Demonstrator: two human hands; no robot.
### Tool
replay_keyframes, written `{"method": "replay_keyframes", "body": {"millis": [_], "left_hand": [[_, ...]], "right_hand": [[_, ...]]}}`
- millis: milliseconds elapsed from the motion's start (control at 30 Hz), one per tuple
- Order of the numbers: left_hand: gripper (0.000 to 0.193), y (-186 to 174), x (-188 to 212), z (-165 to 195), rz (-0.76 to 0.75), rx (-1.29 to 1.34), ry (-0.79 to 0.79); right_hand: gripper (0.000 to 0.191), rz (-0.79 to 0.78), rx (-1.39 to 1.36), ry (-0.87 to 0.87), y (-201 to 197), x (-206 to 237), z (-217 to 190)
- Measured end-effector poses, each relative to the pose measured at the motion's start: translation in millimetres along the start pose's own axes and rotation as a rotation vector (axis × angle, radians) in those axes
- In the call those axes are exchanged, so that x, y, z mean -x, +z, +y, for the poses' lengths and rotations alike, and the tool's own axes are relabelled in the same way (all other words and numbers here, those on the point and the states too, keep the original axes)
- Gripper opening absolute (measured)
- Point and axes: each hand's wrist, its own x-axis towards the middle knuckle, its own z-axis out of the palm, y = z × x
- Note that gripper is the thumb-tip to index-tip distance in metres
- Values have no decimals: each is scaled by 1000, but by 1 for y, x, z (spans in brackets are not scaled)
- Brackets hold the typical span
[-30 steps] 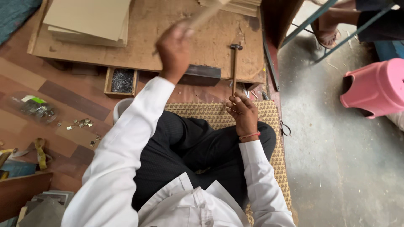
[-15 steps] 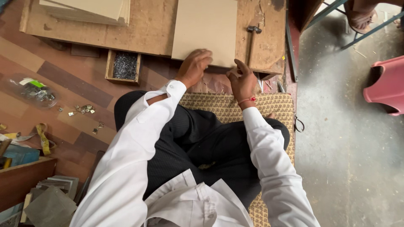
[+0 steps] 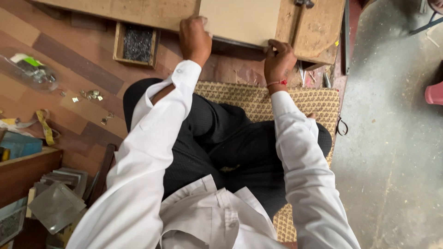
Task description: The person sits on the floor and repeatedly places rectangular boards on a metal guide, inserts small metal fasteners, and hammers them in with a hammer. They then move the finished boards to a stack nearby.
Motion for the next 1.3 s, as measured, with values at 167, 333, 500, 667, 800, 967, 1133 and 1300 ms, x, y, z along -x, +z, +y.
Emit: {"method": "replay_keyframes", "body": {"millis": [167,333,500,667,800,967,1133,1300], "left_hand": [[32,-9,3,5,-13,-22,54],[30,-13,5,9,19,-76,97],[32,-11,6,2,-15,-69,72],[60,-26,15,4,158,55,101],[56,-56,61,16,110,278,151],[46,-136,115,-48,109,298,302],[30,-240,99,-204,322,185,-93],[17,-273,130,-267,200,-265,-374]], "right_hand": [[20,-38,-58,63,0,-3,-5],[32,-73,26,-88,4,2,-7],[46,-127,121,-125,2,15,-4],[52,-106,-190,22,6,27,0],[49,-95,-274,-138,-11,48,-8],[29,-637,-421,76,-19,112,-45],[32,-625,-32,-256,-11,142,-70],[33,-660,-148,-53,-11,142,-73]]}}
